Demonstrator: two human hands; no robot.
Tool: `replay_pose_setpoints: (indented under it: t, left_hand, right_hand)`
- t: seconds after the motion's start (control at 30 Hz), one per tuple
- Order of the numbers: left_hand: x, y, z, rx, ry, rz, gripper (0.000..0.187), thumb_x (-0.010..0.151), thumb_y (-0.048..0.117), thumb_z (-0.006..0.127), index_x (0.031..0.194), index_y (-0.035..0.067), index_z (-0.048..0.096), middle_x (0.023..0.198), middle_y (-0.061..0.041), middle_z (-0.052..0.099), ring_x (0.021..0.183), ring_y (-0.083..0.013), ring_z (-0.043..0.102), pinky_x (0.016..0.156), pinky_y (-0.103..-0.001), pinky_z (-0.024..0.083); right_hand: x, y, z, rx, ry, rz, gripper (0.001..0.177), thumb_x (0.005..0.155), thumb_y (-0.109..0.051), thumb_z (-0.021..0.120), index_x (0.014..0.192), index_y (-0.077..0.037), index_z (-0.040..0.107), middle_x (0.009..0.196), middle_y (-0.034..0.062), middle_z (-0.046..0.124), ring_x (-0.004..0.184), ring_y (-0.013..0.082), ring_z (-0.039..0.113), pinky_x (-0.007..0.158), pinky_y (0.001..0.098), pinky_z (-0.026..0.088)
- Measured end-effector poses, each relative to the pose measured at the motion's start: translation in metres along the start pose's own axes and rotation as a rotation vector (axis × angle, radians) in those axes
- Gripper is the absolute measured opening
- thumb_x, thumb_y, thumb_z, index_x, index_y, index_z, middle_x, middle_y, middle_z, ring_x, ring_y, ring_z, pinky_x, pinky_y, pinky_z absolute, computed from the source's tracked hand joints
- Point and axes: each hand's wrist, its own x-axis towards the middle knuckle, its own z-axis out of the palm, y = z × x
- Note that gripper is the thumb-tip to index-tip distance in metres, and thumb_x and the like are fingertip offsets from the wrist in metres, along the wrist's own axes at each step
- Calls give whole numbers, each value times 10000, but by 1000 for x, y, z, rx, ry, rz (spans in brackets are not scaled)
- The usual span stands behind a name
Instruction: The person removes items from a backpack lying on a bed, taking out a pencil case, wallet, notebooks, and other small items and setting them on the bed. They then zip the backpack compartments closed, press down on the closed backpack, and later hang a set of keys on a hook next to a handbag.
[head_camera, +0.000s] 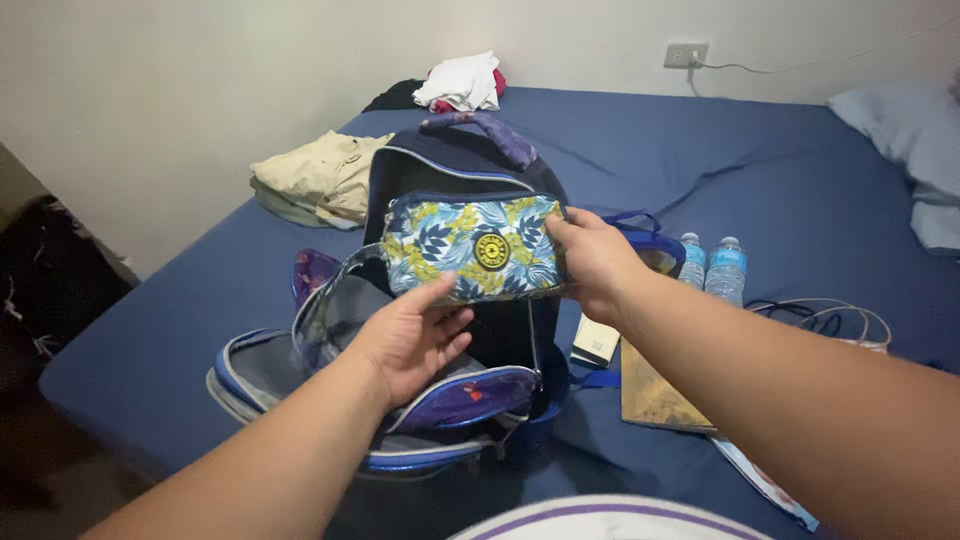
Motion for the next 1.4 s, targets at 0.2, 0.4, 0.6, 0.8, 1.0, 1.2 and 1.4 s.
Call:
replay_pose_setpoints:
  t: [0.2,0.4,0.6,0.8,1.0,1.2,1.4]
  left_hand:
    - [-8,4,1,94,-54,-41,431,855,369,725,1216,146,655,1138,-65,714,1116,-217,647,954,-408,492]
    - [-4,-3,4,98,-20,-8,460,835,350,713,1256,180,641,1178,-21,712,1104,-206,630,956,-409,461]
    - [1,-7,8,217,-140,12,349,862,304,789,1117,77,719,963,-41,711,825,-192,567,781,-393,491]
    - [-5,-7,15,299,41,35,305,830,341,769,1063,146,743,972,-6,748,831,-128,633,777,-327,483]
    - [-20,-6,32,102,-81,-210,471,791,439,729,1128,109,720,985,-104,769,853,-275,726,811,-467,590]
    - [-11,-5,36,207,24,-124,502,868,470,732,1163,65,729,1005,-115,761,905,-279,707,815,-473,591]
    - [6,-2,28,118,162,159,626,893,573,642,1198,32,717,1041,-104,794,914,-236,742,870,-419,553]
  right_hand:
    - [-1,-5,-2,-99,-60,84,474,1013,-339,467,1477,-241,438,1225,14,658,988,203,679,842,561,550]
    - [13,6,-8,-40,-31,-56,485,1026,-397,514,1338,-26,527,1120,111,688,901,220,700,825,464,577]
    - [15,11,-29,-13,39,-80,523,1020,-458,509,1217,15,620,1045,92,718,879,203,714,804,419,591]
    - [15,18,-30,53,29,7,463,1011,-451,515,1196,-36,603,1051,81,704,879,214,705,808,443,596]
    - [21,21,-34,95,-88,-19,470,1026,-459,485,1188,-38,617,1044,75,711,883,205,710,806,434,593]
    - [28,22,-36,-49,15,-25,524,987,-509,525,1237,-53,595,1084,87,688,959,218,678,810,429,563]
    - [40,18,-23,-195,135,-305,572,925,-459,685,1250,-6,556,1101,162,686,961,227,684,808,418,582]
